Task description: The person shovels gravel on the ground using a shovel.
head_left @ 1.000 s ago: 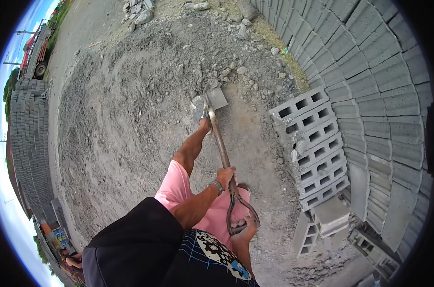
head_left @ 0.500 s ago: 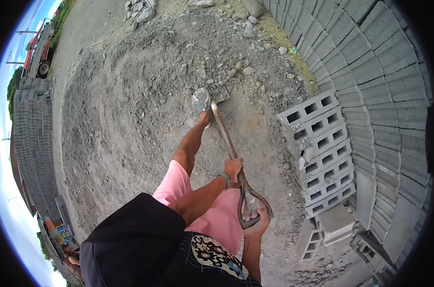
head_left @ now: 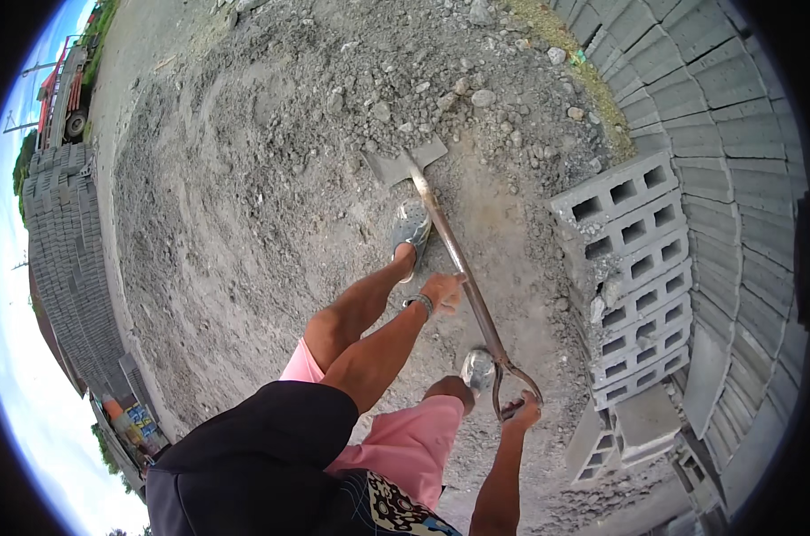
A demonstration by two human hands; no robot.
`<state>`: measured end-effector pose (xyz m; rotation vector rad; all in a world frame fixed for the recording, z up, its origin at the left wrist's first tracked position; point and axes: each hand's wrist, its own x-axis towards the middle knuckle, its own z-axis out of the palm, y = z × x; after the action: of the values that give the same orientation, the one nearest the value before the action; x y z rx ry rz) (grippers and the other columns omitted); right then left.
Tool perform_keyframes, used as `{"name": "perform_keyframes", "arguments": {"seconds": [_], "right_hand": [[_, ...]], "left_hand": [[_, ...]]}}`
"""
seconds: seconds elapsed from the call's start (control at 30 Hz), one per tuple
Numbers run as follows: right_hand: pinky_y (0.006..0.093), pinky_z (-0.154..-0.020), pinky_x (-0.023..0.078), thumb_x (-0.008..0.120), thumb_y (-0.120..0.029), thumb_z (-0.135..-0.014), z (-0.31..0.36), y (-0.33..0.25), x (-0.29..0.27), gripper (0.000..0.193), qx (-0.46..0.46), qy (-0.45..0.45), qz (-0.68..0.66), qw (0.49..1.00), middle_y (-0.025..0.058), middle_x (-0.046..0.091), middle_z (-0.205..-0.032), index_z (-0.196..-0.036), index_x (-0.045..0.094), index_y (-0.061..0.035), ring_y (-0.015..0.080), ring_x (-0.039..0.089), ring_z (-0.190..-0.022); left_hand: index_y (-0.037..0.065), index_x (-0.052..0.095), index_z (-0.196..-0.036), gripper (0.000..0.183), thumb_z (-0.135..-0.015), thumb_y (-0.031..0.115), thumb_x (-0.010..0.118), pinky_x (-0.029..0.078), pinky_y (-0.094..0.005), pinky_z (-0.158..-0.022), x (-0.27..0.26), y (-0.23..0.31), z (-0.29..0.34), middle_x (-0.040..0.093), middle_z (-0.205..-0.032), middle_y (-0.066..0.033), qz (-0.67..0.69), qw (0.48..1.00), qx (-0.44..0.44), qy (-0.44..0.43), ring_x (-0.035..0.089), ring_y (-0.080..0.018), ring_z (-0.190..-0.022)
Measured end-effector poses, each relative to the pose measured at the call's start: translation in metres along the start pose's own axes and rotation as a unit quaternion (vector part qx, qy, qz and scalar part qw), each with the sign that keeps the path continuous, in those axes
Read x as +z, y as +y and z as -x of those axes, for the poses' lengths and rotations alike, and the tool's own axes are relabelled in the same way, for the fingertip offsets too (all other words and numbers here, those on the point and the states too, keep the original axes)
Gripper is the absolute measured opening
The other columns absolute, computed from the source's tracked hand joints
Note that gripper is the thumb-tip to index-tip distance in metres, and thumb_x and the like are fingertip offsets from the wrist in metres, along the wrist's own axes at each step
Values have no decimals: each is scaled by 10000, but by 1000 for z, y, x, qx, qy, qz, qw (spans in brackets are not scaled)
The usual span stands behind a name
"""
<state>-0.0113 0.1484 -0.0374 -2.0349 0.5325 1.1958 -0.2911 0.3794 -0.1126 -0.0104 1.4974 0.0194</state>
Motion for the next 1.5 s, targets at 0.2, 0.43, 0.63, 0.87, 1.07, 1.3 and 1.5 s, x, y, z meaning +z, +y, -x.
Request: {"name": "perform_keyframes", "arguments": {"seconds": [0.2, 0.43, 0.63, 0.87, 1.07, 1.3, 1.5], "right_hand": [[307, -388, 382, 604, -151, -781, 137, -9, 67, 105, 10, 96, 34, 995, 14, 409, -556, -781, 538, -69, 155, 425, -423], [287, -363, 363, 598, -144, -791, 151, -12, 72, 106, -15, 132, -3, 991, 13, 407, -521, -744, 553, -59, 138, 394, -400], [312, -384, 366, 644, -147, -811, 176, -6, 97, 165, -59, 22, -14, 998, 20, 404, -529, -738, 514, -75, 162, 409, -393], [299, -387, 376, 643, -152, -825, 181, -44, -7, 124, -72, -62, -23, 995, 13, 410, -537, -769, 560, -79, 164, 420, -407], [276, -363, 371, 653, -52, -777, 198, -100, -125, 96, -212, -111, 22, 971, 18, 459, -540, -835, 579, -33, 140, 446, -410], [266, -384, 393, 659, -39, -768, 256, -156, -201, 113, -357, -180, 185, 898, 30, 533, -597, -855, 598, -3, 111, 471, -434], [250, -459, 437, 695, -20, -722, 307, -72, -215, 142, -395, -309, 375, 779, 21, 598, -698, -831, 605, -7, 91, 514, -491]], "left_hand": [[-41, 547, -999, 369, -890, 299, 641, 552, -418, -566, -79, 68, -69, 630, -794, -145, 177, 971, 104, 122, 634, -272, -638], [-8, 571, -782, 185, -850, 150, 638, 495, -376, -452, -83, 94, -34, 579, -646, -102, 234, 953, 129, 145, 580, -212, -515], [-19, 548, -791, 151, -837, 113, 606, 497, -369, -435, -117, 138, -1, 564, -639, -112, 251, 936, 183, 164, 564, -222, -496], [12, 563, -806, 119, -830, 117, 612, 485, -359, -428, -68, 66, 87, 559, -645, -82, 292, 901, 260, 187, 555, -195, -499], [13, 551, -859, 115, -861, 122, 588, 518, -369, -483, -21, -25, 174, 551, -674, -77, 395, 873, 255, 129, 545, -201, -529], [75, 505, -850, 118, -886, 166, 570, 503, -393, -544, -5, -193, 197, 513, -667, -49, 584, 771, 255, -2, 520, -196, -562], [127, 481, -758, 134, -853, 145, 573, 461, -343, -556, -67, -453, 200, 478, -627, -7, 744, 628, 226, 38, 476, -166, -541]]}}
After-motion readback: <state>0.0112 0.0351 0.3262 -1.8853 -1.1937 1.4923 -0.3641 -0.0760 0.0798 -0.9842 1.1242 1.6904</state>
